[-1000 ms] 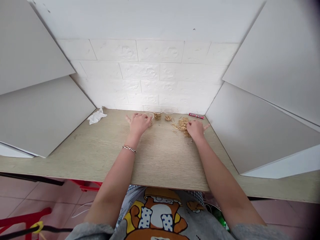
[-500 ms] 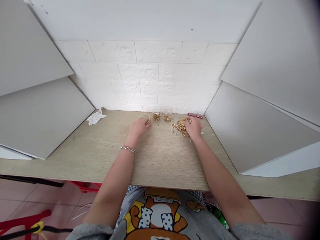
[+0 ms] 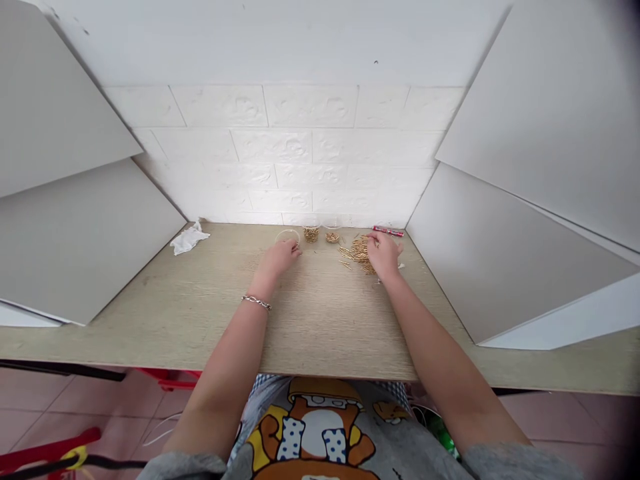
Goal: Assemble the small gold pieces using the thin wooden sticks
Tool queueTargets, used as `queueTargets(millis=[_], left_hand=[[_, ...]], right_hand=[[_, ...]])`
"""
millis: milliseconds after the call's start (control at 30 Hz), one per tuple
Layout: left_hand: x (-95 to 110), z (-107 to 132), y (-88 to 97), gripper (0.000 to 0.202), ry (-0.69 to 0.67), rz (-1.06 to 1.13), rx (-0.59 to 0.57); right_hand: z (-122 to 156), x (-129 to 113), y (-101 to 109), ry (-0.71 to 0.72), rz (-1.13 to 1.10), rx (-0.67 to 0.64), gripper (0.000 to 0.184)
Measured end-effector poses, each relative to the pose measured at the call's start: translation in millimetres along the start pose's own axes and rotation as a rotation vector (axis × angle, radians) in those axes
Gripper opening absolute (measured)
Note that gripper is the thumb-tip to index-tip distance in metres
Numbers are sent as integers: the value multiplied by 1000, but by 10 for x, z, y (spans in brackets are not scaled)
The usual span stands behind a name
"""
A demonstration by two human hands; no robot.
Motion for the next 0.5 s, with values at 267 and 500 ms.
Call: queueTargets(millis=[267, 500], left_hand=[[-10, -16, -12, 22, -18, -18, 9], [-5, -13, -5, 29, -2, -28, -11]], right_hand=[[21, -38, -3, 25, -16, -2, 25], [20, -35, -16, 14, -37, -2, 25]])
Point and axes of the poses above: each hand's wrist, its own z-axis away from the middle knuckle, its own y-axis out of the back of the hand, x = y × z, the point moved 1 cm from there along -z, towards the middle knuckle, and after that the axes turned 10 degrees about y, right-handed, at the moved point
